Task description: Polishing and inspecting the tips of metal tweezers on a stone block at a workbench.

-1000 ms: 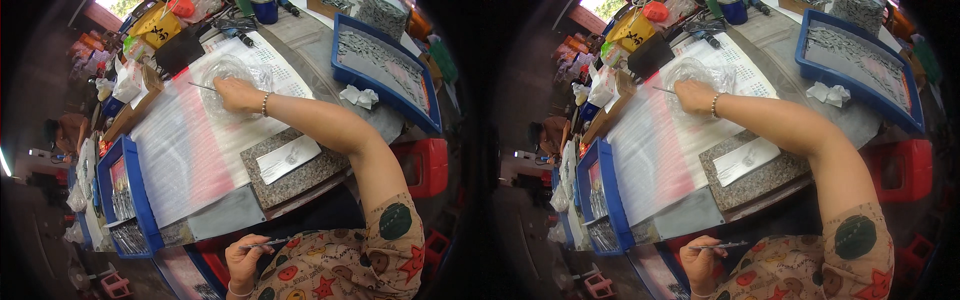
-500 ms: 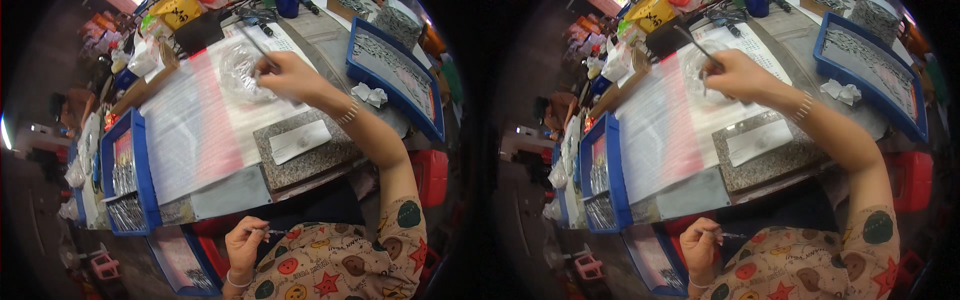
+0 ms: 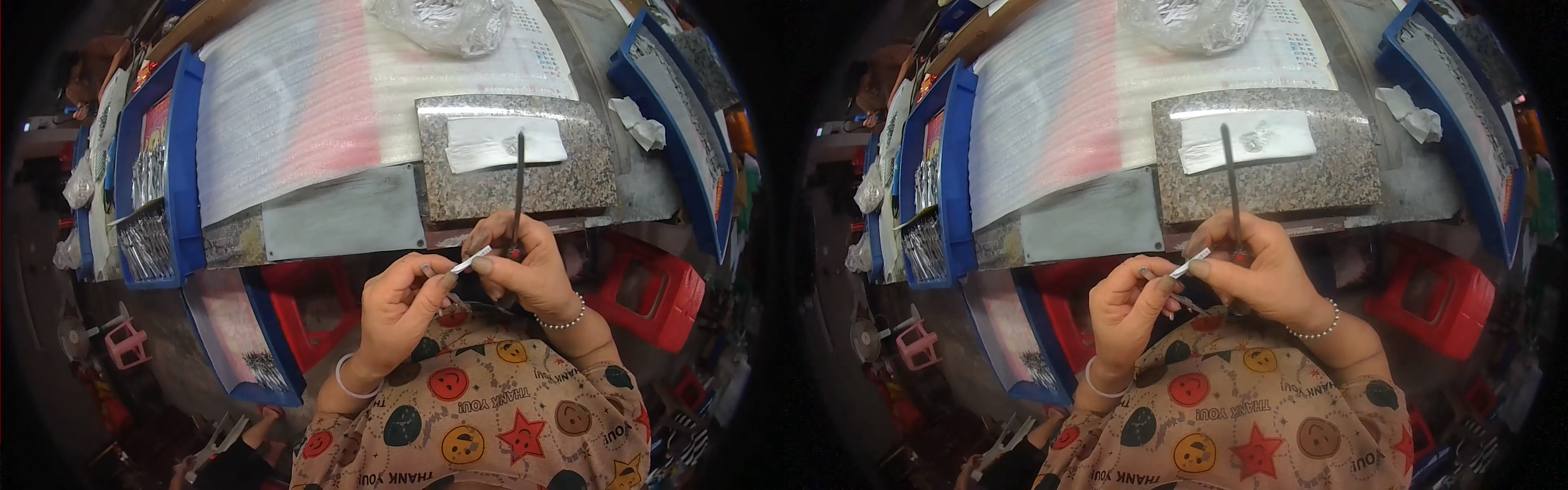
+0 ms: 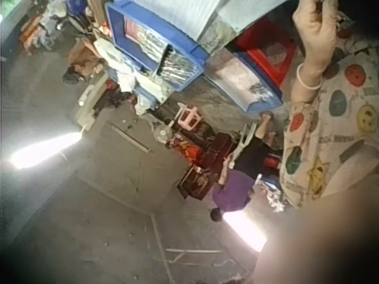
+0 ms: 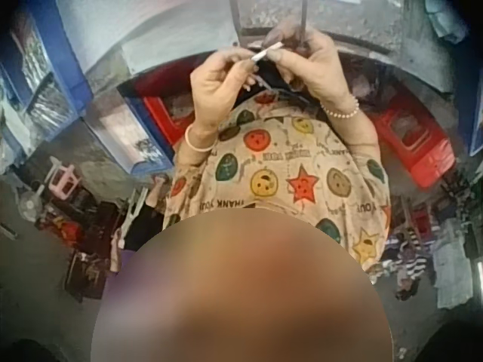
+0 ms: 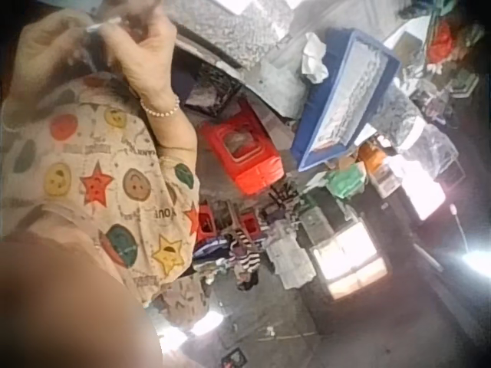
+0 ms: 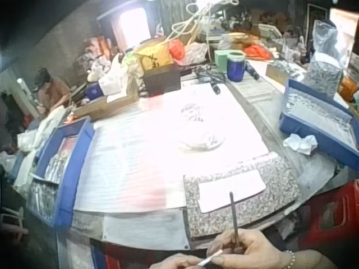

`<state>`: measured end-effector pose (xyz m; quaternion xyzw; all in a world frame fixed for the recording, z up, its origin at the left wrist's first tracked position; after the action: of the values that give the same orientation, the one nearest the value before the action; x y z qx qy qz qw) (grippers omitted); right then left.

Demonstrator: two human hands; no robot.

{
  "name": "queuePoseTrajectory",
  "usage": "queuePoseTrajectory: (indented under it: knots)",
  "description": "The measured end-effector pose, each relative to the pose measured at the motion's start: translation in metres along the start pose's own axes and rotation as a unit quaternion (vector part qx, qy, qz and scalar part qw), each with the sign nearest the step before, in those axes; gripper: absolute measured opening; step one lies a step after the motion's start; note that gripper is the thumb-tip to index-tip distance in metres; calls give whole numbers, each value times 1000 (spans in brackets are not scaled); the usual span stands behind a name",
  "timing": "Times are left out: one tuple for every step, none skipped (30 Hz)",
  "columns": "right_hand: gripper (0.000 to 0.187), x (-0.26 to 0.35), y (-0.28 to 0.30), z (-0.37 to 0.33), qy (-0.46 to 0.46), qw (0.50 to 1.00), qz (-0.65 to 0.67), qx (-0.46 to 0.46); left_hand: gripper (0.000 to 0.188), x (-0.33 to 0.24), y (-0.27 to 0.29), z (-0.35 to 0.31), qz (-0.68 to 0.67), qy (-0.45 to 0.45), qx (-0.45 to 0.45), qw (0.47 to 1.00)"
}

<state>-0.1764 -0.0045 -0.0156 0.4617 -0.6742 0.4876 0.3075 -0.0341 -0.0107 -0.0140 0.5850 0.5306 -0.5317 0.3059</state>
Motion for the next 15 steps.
queuePoseTrajectory:
  knots:
    - [12, 0, 0, 0, 21, 1000, -21, 8, 13, 1, 0, -1, 1, 2, 1, 1000]
    - [12, 0, 3, 0, 21, 1000, -20, 5, 11, 3, 1, -2, 10, 8, -4, 1000]
    - [13, 1, 4, 0, 35, 998, -45, 14, 10, 5, 3, -4, 21, 14, -13, 1000]
    - [14, 2, 5, 0, 49, 996, -69, 21, 10, 6, 3, -4, 21, 16, -12, 1000]
    - [15, 3, 9, -2, 29, 998, -55, -1, 9, 6, 4, -5, 25, 12, -16, 999]
    - [16, 7, 12, -4, 10, 999, -40, -22, 8, 5, 5, -5, 29, 7, -21, 999]
    - [17, 11, 15, -5, 11, 997, -69, -29, 8, 6, 7, -5, 29, 9, -21, 999]
    - [17, 9, 17, -6, 9, 997, -68, -29, 8, 7, 8, -6, 36, 11, -18, 999]
    - [17, 14, 17, -6, 62, 991, -118, -26, 8, 7, 9, -6, 44, 13, -15, 999]
    - [17, 20, 14, -7, 114, 979, -166, -23, 8, 8, 10, -6, 44, 14, -15, 999]
    - [15, 22, 11, -7, 116, 975, -187, -20, 8, 8, 10, -6, 57, 8, -10, 998]
    - [11, 23, 7, -8, 143, 966, -215, -2, 8, 8, 10, -6, 69, 1, -6, 998]
    - [8, 23, 3, -8, 170, 955, -242, 17, 8, 8, 11, -6, 69, 2, -7, 998]
    - [8, 22, 0, -8, 150, 955, -254, 31, 9, 7, 11, -6, 75, -1, -7, 997]
    - [8, 20, 0, -7, 149, 955, -254, 31, 9, 6, 12, -5, 81, -5, -6, 997]
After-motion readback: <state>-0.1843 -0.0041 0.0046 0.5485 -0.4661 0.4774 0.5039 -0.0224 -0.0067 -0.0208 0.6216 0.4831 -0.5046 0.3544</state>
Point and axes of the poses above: each hand's wrist, its own z-axis towards the middle knuckle, its own y-axis out of the back of the hand, x = y × z, the point moved 8 cm from there along z, towards the middle knuckle, and after that the axes turned 7 degrees about -x, right-handed, at the moved point
